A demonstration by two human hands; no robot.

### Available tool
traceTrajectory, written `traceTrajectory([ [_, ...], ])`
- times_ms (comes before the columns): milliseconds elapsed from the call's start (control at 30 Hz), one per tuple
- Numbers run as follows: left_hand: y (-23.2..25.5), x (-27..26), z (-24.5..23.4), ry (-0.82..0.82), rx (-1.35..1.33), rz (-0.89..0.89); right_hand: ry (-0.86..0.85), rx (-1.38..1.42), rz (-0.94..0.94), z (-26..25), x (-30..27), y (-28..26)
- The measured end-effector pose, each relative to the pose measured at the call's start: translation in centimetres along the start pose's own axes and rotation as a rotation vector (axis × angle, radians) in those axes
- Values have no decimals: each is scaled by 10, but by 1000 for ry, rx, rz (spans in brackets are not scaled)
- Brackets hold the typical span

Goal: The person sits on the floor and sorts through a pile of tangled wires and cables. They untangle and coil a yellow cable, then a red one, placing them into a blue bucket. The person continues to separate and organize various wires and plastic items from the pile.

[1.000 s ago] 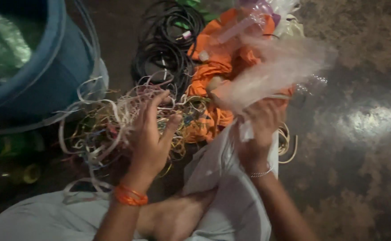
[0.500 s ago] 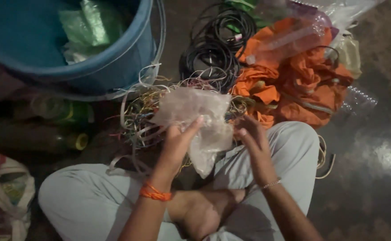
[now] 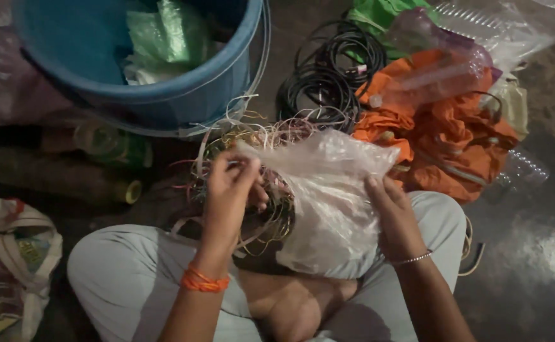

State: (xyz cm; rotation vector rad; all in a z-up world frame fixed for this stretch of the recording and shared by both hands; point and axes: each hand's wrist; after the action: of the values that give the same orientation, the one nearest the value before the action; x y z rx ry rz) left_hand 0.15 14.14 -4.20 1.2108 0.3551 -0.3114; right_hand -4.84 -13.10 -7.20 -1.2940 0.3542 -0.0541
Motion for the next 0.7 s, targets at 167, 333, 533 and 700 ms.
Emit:
traceTrajectory([
  [167,1,-16,10,311,303,419,-149,-131,92,-20,-2,11],
  [333,9,-16,24,-290,750,373,-410,-242,109,-16,4,-16],
  [533,0,-7,33,-274,591,-85,-193,192,81,4,19,-53],
  [700,-2,1,17,-254,441,84,-250,102,343,10,6,-18],
])
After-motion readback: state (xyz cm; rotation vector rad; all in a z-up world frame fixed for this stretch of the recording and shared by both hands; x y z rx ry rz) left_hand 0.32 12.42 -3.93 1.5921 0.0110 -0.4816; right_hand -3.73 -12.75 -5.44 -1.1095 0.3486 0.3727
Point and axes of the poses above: each hand's wrist, its own x-axis towards the middle knuckle, its own z-axis out of the palm, y = z × x, and after that the axes turned 12 degrees about -z, right-handed
